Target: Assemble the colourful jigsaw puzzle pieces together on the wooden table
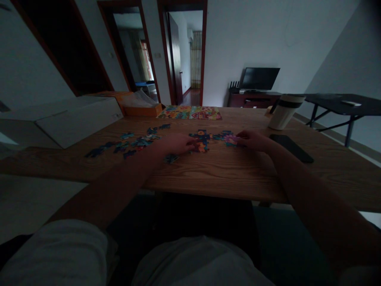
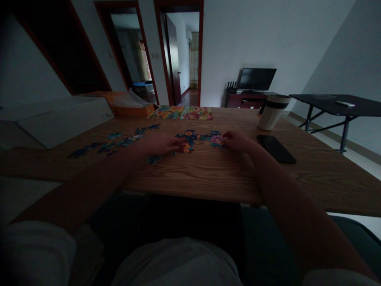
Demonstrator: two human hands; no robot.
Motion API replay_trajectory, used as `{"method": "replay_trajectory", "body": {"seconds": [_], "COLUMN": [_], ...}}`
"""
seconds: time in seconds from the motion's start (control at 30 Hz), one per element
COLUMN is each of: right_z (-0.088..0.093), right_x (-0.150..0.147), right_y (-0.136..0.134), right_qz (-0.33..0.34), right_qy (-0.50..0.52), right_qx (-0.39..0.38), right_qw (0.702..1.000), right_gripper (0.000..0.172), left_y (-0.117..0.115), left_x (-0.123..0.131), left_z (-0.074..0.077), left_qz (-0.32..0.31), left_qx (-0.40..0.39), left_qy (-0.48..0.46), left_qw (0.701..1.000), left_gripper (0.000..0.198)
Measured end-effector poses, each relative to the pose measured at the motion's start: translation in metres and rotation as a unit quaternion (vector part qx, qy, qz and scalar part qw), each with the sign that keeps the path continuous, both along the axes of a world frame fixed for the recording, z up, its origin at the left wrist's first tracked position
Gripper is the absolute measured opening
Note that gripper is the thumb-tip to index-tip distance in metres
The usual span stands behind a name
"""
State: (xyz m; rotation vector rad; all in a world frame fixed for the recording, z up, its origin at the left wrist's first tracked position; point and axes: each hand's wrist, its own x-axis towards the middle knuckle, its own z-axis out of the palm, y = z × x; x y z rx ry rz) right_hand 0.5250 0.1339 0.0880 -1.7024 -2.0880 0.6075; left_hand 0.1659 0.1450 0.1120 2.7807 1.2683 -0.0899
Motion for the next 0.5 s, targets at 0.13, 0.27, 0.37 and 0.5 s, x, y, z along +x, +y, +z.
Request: {"method": "replay_trajectory", "body": {"seconds": [0.13,0.27,0.37,0.5], "right_z": [-0.008,-0.012,-0.012,-0.013], "right_x": [0.006,0.007,0.007,0.008], "right_y": [0.007,0.011,0.011,0.011], "right_qz": [-0.021,-0.024,-0.027,-0.025], "right_qy": [0.008,0.020,0.025,0.023], "right_qx": [0.017,0.017,0.019,0.022], "right_qw": [1.000,0.999,0.999,0.999], "right_gripper": [0.032,0.030,0.030,0.035], "left_y": [0.038,0.052,0.050,0.047], "left_x": [-0.056,-0.086,-0.082,-0.071], "left_z": [0.015,0.009,0.001,-0.002], "left_qz": [0.157,0.170,0.149,0.148], "left_qx": [0.004,-0.050,-0.051,-0.054], "left_qy": [0.006,0.000,-0.029,-0.069], "left_qw": [0.988,0.984,0.987,0.985], "left_gripper": [0.061,0.070,0.068,0.069]}}
